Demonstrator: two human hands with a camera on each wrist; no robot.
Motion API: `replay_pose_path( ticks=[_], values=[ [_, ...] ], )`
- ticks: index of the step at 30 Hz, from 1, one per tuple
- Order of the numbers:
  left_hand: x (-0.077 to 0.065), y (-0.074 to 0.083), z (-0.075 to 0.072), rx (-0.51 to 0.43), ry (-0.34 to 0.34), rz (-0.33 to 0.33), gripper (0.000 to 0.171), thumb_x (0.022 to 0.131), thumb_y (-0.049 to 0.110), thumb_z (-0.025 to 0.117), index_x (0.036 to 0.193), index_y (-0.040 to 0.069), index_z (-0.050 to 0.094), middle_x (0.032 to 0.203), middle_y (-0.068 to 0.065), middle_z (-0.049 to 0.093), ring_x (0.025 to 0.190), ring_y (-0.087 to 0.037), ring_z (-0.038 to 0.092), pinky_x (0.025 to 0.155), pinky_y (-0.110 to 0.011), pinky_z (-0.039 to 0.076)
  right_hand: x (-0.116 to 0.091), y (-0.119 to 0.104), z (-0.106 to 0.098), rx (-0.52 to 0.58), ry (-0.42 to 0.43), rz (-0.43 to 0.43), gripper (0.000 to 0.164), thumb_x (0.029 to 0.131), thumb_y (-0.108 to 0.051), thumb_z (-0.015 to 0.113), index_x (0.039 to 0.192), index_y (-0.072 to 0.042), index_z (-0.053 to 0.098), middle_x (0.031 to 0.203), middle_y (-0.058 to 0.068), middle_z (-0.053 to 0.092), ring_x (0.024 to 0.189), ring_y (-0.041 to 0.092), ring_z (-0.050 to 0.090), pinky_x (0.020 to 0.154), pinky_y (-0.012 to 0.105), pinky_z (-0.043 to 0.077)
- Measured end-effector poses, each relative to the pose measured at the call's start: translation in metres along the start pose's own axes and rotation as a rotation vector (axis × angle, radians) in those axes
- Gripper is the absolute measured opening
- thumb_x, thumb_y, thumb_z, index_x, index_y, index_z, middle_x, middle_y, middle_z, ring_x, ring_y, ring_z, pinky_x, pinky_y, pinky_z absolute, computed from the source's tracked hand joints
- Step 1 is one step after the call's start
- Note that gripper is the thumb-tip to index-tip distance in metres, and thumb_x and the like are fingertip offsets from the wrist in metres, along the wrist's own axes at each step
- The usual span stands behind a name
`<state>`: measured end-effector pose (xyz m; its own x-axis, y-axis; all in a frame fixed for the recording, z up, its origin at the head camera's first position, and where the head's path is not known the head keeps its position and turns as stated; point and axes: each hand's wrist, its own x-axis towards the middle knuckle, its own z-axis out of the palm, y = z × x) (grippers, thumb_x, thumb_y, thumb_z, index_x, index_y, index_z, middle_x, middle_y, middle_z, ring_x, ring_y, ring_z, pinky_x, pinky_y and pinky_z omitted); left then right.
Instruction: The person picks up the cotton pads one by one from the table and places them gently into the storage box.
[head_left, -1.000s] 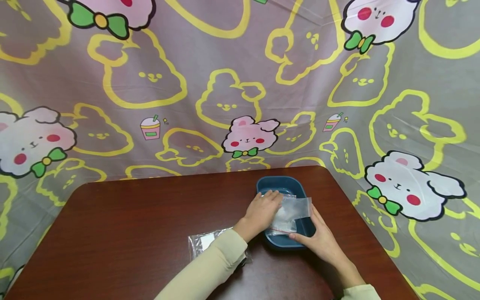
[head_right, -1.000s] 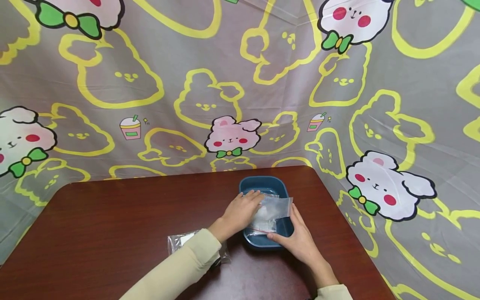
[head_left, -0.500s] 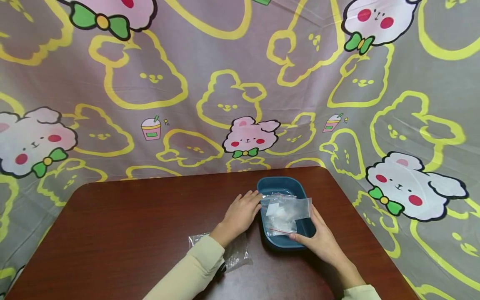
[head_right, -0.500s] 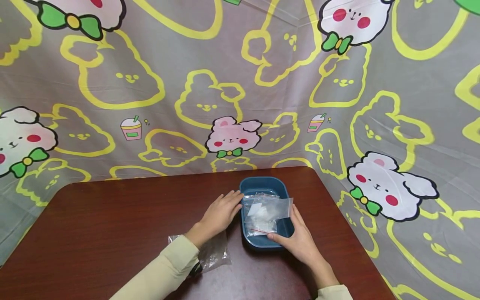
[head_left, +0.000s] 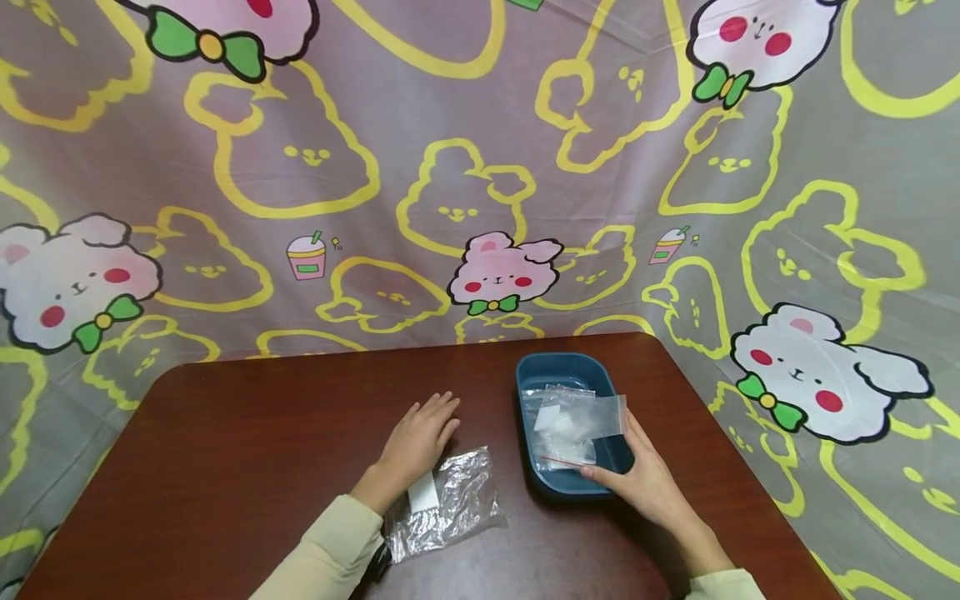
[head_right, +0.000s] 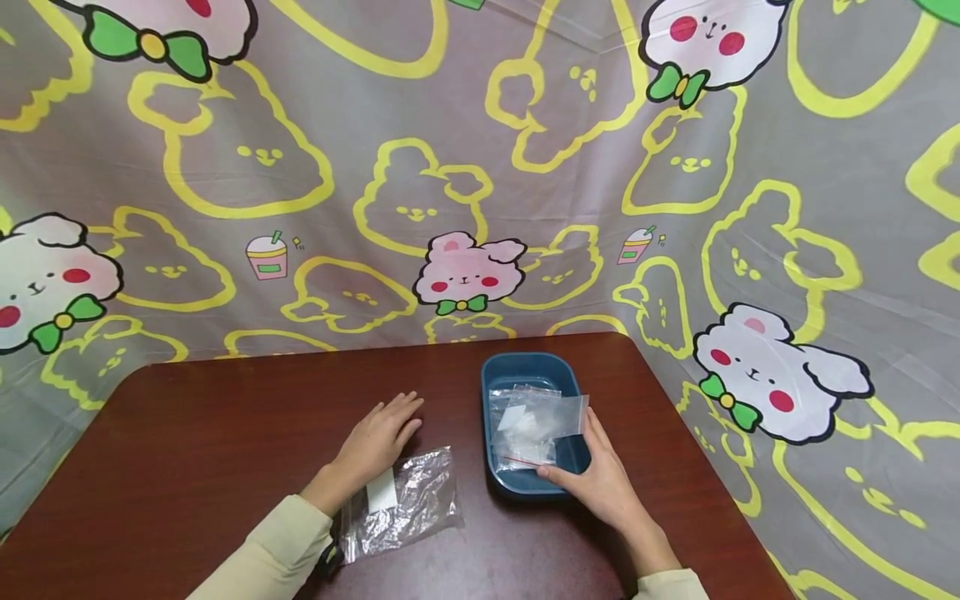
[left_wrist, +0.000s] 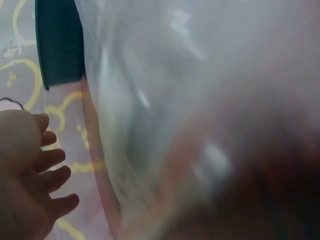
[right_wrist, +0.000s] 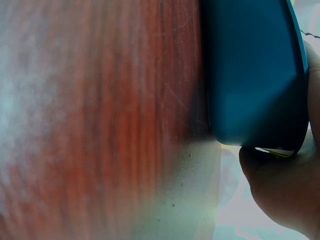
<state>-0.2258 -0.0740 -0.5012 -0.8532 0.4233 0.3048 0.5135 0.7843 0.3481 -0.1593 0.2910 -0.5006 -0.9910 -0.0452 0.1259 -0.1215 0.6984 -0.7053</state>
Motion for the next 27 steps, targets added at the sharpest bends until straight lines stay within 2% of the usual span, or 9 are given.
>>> replay_pose_path(
  ticks=[5,12,22,27],
  values=[
    [-0.019,-0.011,-0.006,-0.013,-0.007,-0.012,0.042,0.103,0.025,0.059,0.139,0.003,0.059,0.146,-0.017,0.053,0.137,-0.037,0.046,0.112,-0.059,0.034,0.000,0.000,-0.002,-0.003,0.004,-0.003,0.119,0.076,-0.052,0.085,0.163,-0.017,0.011,0.167,0.014,0.014,0.146,0.043,0.024,0.108,0.072,0.029],
    [-0.042,-0.008,-0.008,-0.037,-0.061,0.000,0.046,0.105,0.030,0.056,0.142,0.003,0.056,0.150,-0.016,0.049,0.141,-0.036,0.042,0.115,-0.058,0.031,0.001,-0.001,-0.001,-0.004,-0.010,0.006,0.120,0.076,-0.053,0.084,0.163,-0.017,0.010,0.167,0.014,0.013,0.146,0.043,0.023,0.108,0.072,0.028],
    [-0.062,0.008,-0.005,-0.037,-0.144,0.121,0.051,0.103,0.032,0.058,0.144,0.004,0.054,0.152,-0.017,0.046,0.142,-0.036,0.039,0.115,-0.058,0.029,0.001,0.000,-0.001,-0.003,-0.008,0.025,0.120,0.076,-0.054,0.084,0.163,-0.018,0.011,0.167,0.013,0.013,0.146,0.043,0.024,0.108,0.072,0.028],
    [-0.068,0.009,0.000,-0.052,-0.205,0.150,0.058,0.102,0.039,0.057,0.149,0.008,0.048,0.156,-0.014,0.041,0.146,-0.033,0.034,0.117,-0.053,0.028,0.001,0.001,-0.001,-0.005,-0.010,0.021,0.120,0.076,-0.054,0.084,0.163,-0.017,0.011,0.167,0.015,0.013,0.146,0.044,0.023,0.107,0.073,0.027]
  ],
)
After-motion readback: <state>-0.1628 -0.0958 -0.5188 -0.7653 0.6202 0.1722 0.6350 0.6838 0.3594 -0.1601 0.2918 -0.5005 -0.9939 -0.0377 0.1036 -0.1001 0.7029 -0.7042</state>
